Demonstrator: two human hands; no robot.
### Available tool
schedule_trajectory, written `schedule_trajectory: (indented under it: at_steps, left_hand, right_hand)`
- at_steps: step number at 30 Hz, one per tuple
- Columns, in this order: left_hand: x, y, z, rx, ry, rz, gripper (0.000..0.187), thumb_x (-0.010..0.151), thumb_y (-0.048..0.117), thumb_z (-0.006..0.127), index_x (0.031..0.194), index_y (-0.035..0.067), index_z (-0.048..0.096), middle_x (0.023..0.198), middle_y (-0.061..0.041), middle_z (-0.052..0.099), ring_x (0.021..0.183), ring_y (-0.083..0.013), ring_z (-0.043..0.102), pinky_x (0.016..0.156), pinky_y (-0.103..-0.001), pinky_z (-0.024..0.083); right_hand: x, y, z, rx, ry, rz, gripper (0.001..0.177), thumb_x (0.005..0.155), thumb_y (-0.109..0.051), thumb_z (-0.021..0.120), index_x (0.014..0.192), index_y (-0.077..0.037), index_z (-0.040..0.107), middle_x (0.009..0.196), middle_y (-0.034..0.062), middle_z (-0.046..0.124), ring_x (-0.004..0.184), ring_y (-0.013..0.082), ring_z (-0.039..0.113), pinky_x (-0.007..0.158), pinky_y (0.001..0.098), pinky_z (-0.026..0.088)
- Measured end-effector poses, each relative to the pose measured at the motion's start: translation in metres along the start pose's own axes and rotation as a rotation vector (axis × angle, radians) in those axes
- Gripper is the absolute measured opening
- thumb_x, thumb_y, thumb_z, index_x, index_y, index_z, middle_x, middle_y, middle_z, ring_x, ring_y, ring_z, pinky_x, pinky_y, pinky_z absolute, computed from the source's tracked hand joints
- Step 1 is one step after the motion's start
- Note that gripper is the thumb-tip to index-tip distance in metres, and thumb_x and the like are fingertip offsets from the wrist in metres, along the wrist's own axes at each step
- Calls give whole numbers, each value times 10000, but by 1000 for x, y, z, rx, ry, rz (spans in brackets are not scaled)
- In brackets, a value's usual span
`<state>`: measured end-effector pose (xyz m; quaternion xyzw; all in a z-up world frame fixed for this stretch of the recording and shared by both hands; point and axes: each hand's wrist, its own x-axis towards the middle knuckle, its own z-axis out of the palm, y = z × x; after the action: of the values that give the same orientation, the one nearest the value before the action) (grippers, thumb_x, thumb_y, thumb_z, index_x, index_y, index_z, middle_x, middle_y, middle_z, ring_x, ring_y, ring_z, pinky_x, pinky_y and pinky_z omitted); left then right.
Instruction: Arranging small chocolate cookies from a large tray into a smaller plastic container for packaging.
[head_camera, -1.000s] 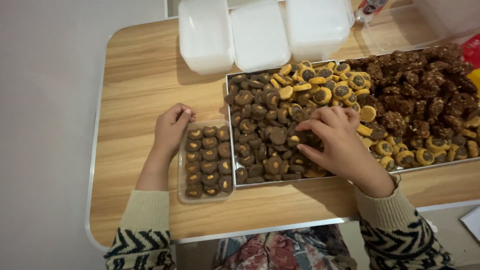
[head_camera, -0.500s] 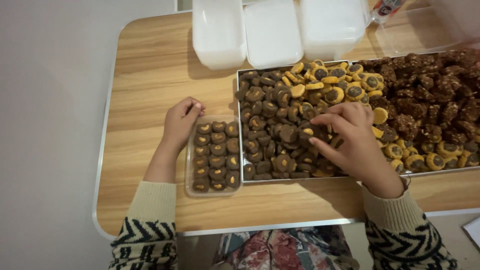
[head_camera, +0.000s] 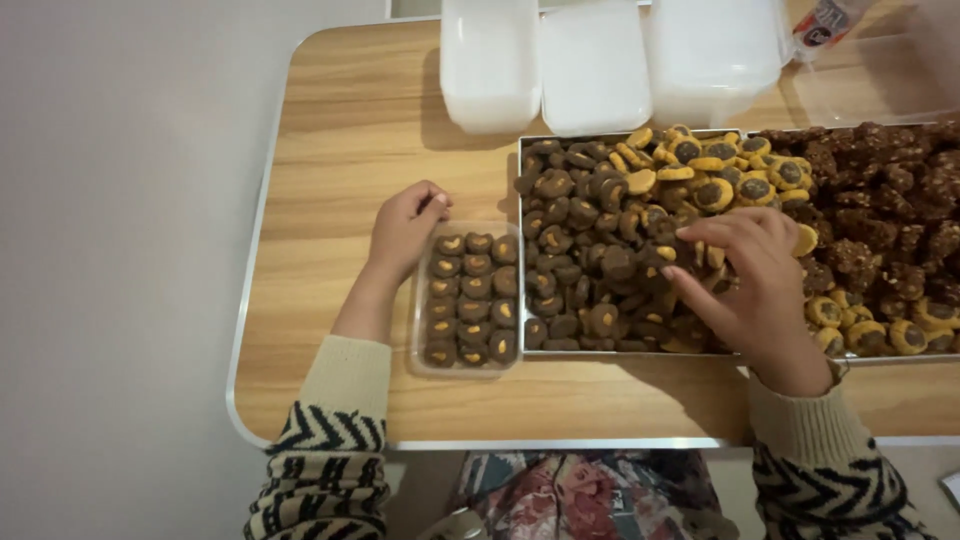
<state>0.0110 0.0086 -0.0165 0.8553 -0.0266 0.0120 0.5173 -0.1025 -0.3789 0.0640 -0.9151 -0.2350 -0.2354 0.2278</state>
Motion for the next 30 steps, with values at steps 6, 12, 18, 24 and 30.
schedule_trajectory:
  at_steps: [6,12,18,24,30]
  left_hand:
    - [-2,-3,-1,55,17,68,158,978,299,622,960,196,741,839,-57,750,917,-291,721,840,-421,532]
    - [-5,2,-5,42,-4,74,164,970,303,611,966,195,734,816,-59,745,903,-285,724,829,-413,538]
    - [-4,0,-6,38,1,87,166,971,316,607,946,206,728,798,-27,749,892,-256,734,824,-396,548]
    - [-9,8,-11,83,-8,118,176,972,336,601,951,213,725,805,-28,754,903,-289,734,811,-421,551]
    - [-12,12,-11,100,10,90,191,968,362,589,936,232,725,801,-6,756,904,-280,737,812,-419,548]
  right_hand:
    - [15,-27,25,139,68,-152,416,851,-256,849,1222,-157,689,1158,37,703,1104,326,610,1024,422,375]
    - [27,-77,72,14,-64,-173,379,831,-340,804,1181,-257,684,1099,-47,694,1083,242,570,993,456,311]
    - [49,-116,78,102,-350,-112,335,834,-216,791,1140,-165,664,1025,20,681,1077,259,550,962,484,299]
    - [43,-129,99,173,-416,-87,379,816,-303,792,1156,-203,657,1026,-17,664,1091,224,548,992,494,303]
    - [36,-130,107,189,-524,-82,363,779,-311,804,1091,-208,650,1017,-13,675,1108,235,551,1011,532,290]
